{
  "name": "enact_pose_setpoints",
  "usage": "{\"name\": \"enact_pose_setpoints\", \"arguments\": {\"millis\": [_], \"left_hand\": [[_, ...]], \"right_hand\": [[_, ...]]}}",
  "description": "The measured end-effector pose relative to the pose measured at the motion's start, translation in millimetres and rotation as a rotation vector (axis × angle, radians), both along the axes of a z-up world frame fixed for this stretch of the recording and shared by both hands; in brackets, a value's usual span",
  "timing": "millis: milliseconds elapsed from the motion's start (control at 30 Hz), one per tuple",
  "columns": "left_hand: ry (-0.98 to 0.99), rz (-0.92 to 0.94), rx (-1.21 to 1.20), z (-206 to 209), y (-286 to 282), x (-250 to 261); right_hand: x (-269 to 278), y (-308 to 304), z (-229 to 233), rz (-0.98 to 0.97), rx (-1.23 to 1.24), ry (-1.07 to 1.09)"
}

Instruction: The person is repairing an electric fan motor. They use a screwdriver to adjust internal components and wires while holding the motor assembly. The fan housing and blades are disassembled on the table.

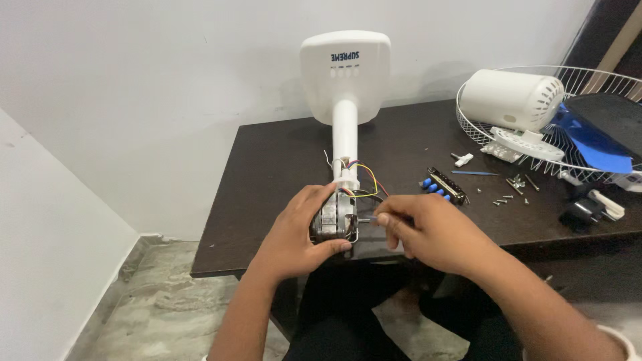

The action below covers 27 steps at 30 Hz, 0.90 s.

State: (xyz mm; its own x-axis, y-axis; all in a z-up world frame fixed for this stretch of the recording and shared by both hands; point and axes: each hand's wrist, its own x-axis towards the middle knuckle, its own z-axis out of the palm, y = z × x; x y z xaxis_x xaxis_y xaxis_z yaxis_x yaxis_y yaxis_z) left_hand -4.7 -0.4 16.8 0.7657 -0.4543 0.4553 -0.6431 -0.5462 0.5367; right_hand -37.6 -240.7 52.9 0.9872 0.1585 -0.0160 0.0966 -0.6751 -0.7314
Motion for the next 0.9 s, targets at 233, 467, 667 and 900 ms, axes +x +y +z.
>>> {"name": "enact_pose_setpoints", "arguments": {"millis": [233, 467, 667, 900], "left_hand": [[-0.023, -0.011, -0.091, -8, 0, 4], [0.100, 0.107, -0.219, -16, -2, 2], [0.113, 0.019, -0.252, -24, 5, 6], [0.125, -0.002, -0.302, -36, 16, 11]], "right_hand": [[18, -37, -72, -0.341, 0.257, -0.361], [19, -23, -84, -0.246, 0.192, -0.474], [17, 12, -69, 0.044, 0.120, -0.614], [24, 26, -61, 0.082, -0.098, -0.698]]}}
